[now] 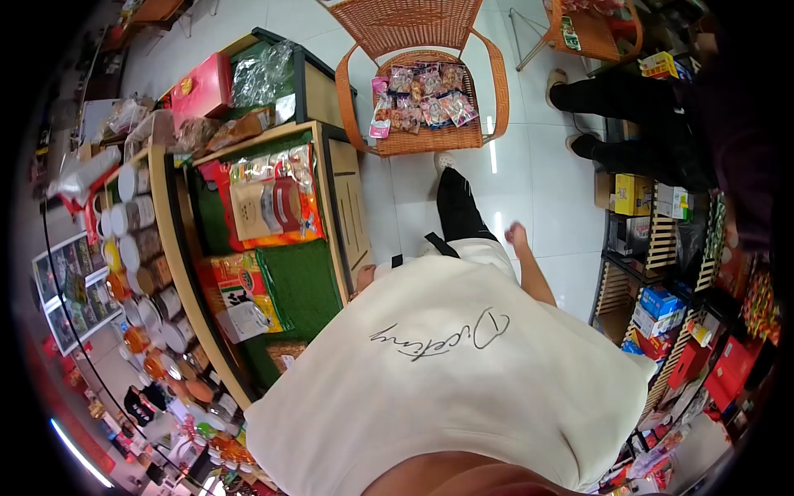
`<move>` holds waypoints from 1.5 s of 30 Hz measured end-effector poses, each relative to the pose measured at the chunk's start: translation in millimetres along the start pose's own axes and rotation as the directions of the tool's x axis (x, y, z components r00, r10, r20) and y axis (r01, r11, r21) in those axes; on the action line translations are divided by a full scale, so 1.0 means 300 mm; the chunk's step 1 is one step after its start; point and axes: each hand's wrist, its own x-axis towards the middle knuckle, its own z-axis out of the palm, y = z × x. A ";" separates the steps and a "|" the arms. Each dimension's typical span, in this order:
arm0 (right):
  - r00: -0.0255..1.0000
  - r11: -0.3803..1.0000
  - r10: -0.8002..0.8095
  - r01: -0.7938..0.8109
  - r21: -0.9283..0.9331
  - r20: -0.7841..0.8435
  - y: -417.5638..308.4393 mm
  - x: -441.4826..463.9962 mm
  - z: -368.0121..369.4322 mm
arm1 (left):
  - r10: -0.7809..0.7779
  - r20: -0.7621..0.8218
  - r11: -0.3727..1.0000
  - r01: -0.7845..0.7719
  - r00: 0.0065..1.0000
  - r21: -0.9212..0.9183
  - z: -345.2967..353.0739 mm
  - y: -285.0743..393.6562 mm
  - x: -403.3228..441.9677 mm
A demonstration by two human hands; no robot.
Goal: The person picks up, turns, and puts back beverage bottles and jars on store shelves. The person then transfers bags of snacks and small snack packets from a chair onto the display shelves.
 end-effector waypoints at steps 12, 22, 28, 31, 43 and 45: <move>0.913 0.973 -0.228 0.221 0.059 0.337 -0.983 0.628 0.556 | 0.243 0.226 0.963 -0.207 0.943 -0.173 0.286 1.132 0.696; 0.967 0.735 -0.255 0.211 -0.644 0.026 -0.987 0.948 0.621 | -0.279 0.374 0.720 0.451 0.884 -0.528 0.538 1.669 0.922; 0.893 0.798 -0.246 0.407 -0.443 0.377 -0.920 0.891 0.594 | 0.207 0.306 0.861 -0.024 0.929 -0.508 0.559 1.503 0.906; 0.847 0.925 -0.265 0.358 -0.127 0.461 -0.911 0.680 0.592 | 0.289 0.381 0.789 0.006 0.878 -0.614 0.419 1.477 0.739; 0.534 0.855 0.256 0.263 -0.446 0.806 -0.835 0.058 0.855 | 0.122 0.318 0.866 0.055 0.940 -0.496 -0.212 1.176 0.031; 0.441 0.848 0.203 0.367 -0.382 0.874 -0.798 -0.047 0.940 | 0.097 0.236 0.800 0.065 0.967 -0.596 -0.215 1.073 -0.050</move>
